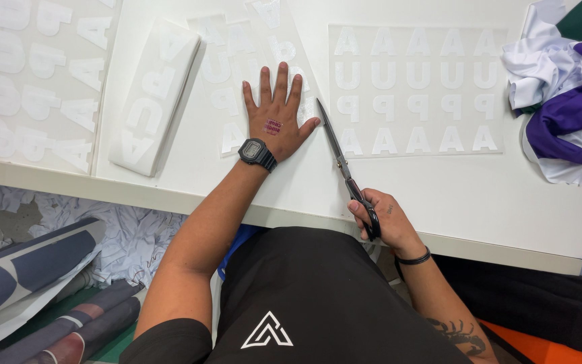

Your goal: The person uses shears to cut a sheet of white letter stickers into smaller sections on a white table. They repeatedly cut, fold, and stack the cut pieces while handling the sticker sheet and scissors.

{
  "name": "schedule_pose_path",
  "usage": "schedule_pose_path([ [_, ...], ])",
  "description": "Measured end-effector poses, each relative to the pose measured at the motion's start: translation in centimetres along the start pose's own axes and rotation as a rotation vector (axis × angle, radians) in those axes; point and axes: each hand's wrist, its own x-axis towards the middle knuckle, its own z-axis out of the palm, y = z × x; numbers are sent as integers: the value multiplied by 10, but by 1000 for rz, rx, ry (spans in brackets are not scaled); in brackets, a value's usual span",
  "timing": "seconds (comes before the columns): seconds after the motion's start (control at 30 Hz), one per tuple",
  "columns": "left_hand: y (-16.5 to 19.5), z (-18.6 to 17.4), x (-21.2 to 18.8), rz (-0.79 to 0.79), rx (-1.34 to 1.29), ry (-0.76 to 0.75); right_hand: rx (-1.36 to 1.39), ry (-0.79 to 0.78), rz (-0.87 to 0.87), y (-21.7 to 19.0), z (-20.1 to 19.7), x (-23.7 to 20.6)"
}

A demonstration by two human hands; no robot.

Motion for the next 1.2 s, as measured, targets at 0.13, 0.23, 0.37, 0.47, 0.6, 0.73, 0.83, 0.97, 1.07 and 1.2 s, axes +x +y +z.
schedule_pose_path([
  [0.13,1,-2,0,2,0,9,-25,13,-24,-8,0,3],
  [0.23,1,-3,0,-1,-3,7,-34,12,-20,-14,2,6],
  [0.37,2,-5,-1,-1,4,11,-37,-3,-68,-21,3,12],
  [0.47,3,-7,-2,-8,-2,-9,-71,9,-66,-28,4,18],
  [0.6,3,-10,-2,-13,-6,-14,-74,13,-74,-38,6,27],
  [0.73,1,-11,-3,-11,-14,-6,-116,13,-109,-48,9,37],
  [0.83,0,-11,-3,-3,-4,7,-135,22,-119,-55,12,45],
  [0.97,-1,-12,-4,4,-9,20,-100,26,-118,-64,15,55],
  [1.07,-1,-13,-4,6,-13,24,-82,23,-138,-71,16,61],
  [1.2,0,-14,-4,-2,0,6,-58,33,-138,-81,19,70],
])
